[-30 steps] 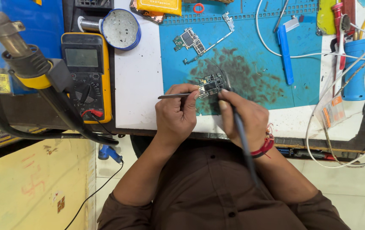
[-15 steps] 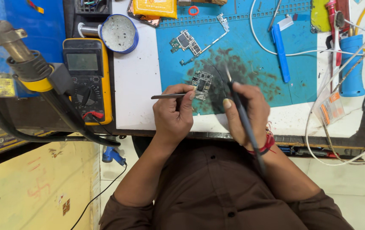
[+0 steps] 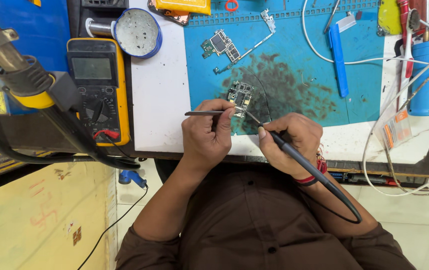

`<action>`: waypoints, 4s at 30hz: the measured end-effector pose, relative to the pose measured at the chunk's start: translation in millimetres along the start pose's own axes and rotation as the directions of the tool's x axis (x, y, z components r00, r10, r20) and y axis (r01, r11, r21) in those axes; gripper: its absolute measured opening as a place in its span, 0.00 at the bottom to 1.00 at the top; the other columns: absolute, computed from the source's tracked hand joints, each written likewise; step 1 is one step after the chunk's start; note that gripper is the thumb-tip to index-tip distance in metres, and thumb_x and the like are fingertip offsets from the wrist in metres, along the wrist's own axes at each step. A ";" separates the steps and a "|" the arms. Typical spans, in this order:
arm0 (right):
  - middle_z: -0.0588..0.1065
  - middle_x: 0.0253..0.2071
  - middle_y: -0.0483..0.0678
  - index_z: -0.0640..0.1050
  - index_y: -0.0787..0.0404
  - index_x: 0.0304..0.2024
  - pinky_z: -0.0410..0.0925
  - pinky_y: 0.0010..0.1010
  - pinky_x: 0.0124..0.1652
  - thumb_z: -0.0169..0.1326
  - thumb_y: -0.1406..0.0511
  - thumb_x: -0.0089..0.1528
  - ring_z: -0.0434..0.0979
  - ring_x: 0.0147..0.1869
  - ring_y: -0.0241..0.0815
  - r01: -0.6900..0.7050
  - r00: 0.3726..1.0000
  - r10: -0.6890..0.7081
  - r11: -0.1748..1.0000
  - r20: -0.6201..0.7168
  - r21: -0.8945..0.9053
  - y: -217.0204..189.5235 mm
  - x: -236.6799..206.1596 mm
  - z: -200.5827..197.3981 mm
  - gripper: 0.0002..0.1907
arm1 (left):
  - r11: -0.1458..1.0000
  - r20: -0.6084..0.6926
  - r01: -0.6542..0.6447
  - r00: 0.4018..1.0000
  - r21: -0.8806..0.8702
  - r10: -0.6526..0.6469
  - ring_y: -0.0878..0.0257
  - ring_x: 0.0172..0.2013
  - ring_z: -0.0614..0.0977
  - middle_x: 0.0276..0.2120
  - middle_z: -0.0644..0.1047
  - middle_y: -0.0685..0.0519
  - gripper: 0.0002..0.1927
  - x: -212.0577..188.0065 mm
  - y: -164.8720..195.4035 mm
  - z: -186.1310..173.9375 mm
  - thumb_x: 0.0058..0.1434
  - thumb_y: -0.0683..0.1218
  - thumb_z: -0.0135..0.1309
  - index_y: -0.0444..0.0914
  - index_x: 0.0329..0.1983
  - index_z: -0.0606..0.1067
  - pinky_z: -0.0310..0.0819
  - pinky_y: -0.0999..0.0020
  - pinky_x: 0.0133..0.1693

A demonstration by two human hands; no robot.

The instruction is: The person solders components on a disassembled phone motherboard at a repair workbench, holding the board with tweezers in one hand and a soldering iron in the other, repeatedly touching the board's contacts and repositioning the board while working on it.

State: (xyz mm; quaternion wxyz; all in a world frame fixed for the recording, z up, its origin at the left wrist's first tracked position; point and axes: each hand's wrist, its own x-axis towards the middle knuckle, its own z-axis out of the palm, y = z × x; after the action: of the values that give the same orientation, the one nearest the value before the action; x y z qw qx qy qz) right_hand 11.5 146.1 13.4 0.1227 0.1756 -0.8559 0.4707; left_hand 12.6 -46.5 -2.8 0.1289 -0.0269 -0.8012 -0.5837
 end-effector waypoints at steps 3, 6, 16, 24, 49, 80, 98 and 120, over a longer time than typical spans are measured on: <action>0.75 0.27 0.47 0.76 0.63 0.31 0.64 0.29 0.31 0.65 0.72 0.56 0.74 0.27 0.40 0.003 1.000 -0.003 1.000 0.004 0.004 1.2 0.7 0.5 0.08 | 1.000 0.002 -0.008 1.000 0.004 0.008 0.67 0.29 0.81 0.36 0.80 0.51 0.04 1.0 -0.9 0.1 0.71 0.41 0.57 0.35 0.45 0.76 0.74 0.73 0.32; 0.75 0.26 0.47 0.76 0.63 0.31 0.64 0.30 0.30 0.64 0.73 0.55 0.73 0.26 0.40 -0.009 1.000 0.009 1.000 0.014 -0.004 2.1 0.2 1.5 0.08 | 1.000 0.006 0.007 1.000 0.000 -0.007 0.67 0.28 0.81 0.36 0.80 0.51 0.04 1.0 -2.0 0.2 0.71 0.41 0.57 0.35 0.44 0.76 0.74 0.73 0.31; 0.75 0.27 0.47 0.76 0.63 0.31 0.63 0.28 0.29 0.64 0.72 0.57 0.72 0.26 0.38 -0.017 1.000 0.017 1.000 0.007 0.006 1.2 -0.7 2.5 0.08 | 1.000 0.004 0.010 1.000 -0.016 -0.010 0.68 0.27 0.80 0.36 0.80 0.51 0.04 0.5 -1.6 -1.2 0.71 0.41 0.57 0.35 0.45 0.76 0.73 0.74 0.30; 0.75 0.26 0.47 0.76 0.63 0.31 0.62 0.28 0.29 0.64 0.72 0.56 0.72 0.25 0.38 -0.014 1.000 0.013 1.000 0.022 0.011 0.2 -1.4 1.7 0.07 | 1.000 0.006 -0.004 1.000 -0.017 0.005 0.69 0.27 0.80 0.35 0.80 0.52 0.04 -0.7 -2.2 -0.8 0.71 0.41 0.57 0.35 0.45 0.76 0.73 0.74 0.30; 0.75 0.26 0.47 0.77 0.63 0.31 0.62 0.28 0.29 0.64 0.73 0.55 0.72 0.25 0.38 -0.007 1.000 0.007 1.000 0.011 -0.015 -1.0 1.6 1.5 0.08 | 1.000 0.000 -0.010 1.000 -0.002 0.010 0.68 0.28 0.81 0.35 0.80 0.52 0.04 0.0 -1.4 -0.5 0.71 0.41 0.57 0.35 0.45 0.76 0.74 0.74 0.31; 0.75 0.26 0.47 0.78 0.62 0.31 0.62 0.29 0.29 0.64 0.72 0.56 0.71 0.25 0.38 0.004 1.000 -0.004 1.000 0.022 0.001 -4.1 2.2 2.4 0.06 | 1.000 -0.040 0.016 0.999 -0.006 -0.016 0.66 0.27 0.81 0.34 0.80 0.52 0.04 -1.7 -3.7 -1.0 0.72 0.42 0.56 0.36 0.45 0.75 0.74 0.72 0.31; 0.75 0.26 0.46 0.78 0.63 0.32 0.63 0.28 0.29 0.64 0.72 0.56 0.72 0.25 0.38 -0.004 1.000 0.004 1.000 0.018 0.003 -2.3 1.3 4.0 0.06 | 1.000 -0.035 0.002 0.999 0.012 -0.002 0.67 0.27 0.81 0.35 0.80 0.52 0.04 -2.1 -5.6 -0.9 0.72 0.42 0.56 0.36 0.46 0.75 0.74 0.72 0.31; 0.74 0.29 0.46 0.76 0.64 0.38 0.63 0.27 0.31 0.64 0.73 0.60 0.72 0.28 0.37 -0.087 0.991 0.094 0.993 -0.092 0.080 6.7 -9.8 6.6 0.08 | 1.000 -0.037 0.014 0.999 -0.011 -0.014 0.68 0.27 0.80 0.35 0.80 0.52 0.04 -2.7 -5.0 -1.1 0.73 0.42 0.56 0.36 0.46 0.75 0.73 0.73 0.31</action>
State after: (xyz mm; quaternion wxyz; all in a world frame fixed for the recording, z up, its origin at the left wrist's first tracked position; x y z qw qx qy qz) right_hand 17.3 145.7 1.2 0.1351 0.1185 -0.8376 0.5159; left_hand 14.4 -48.8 -7.8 0.1394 -0.0111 -0.7957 -0.5894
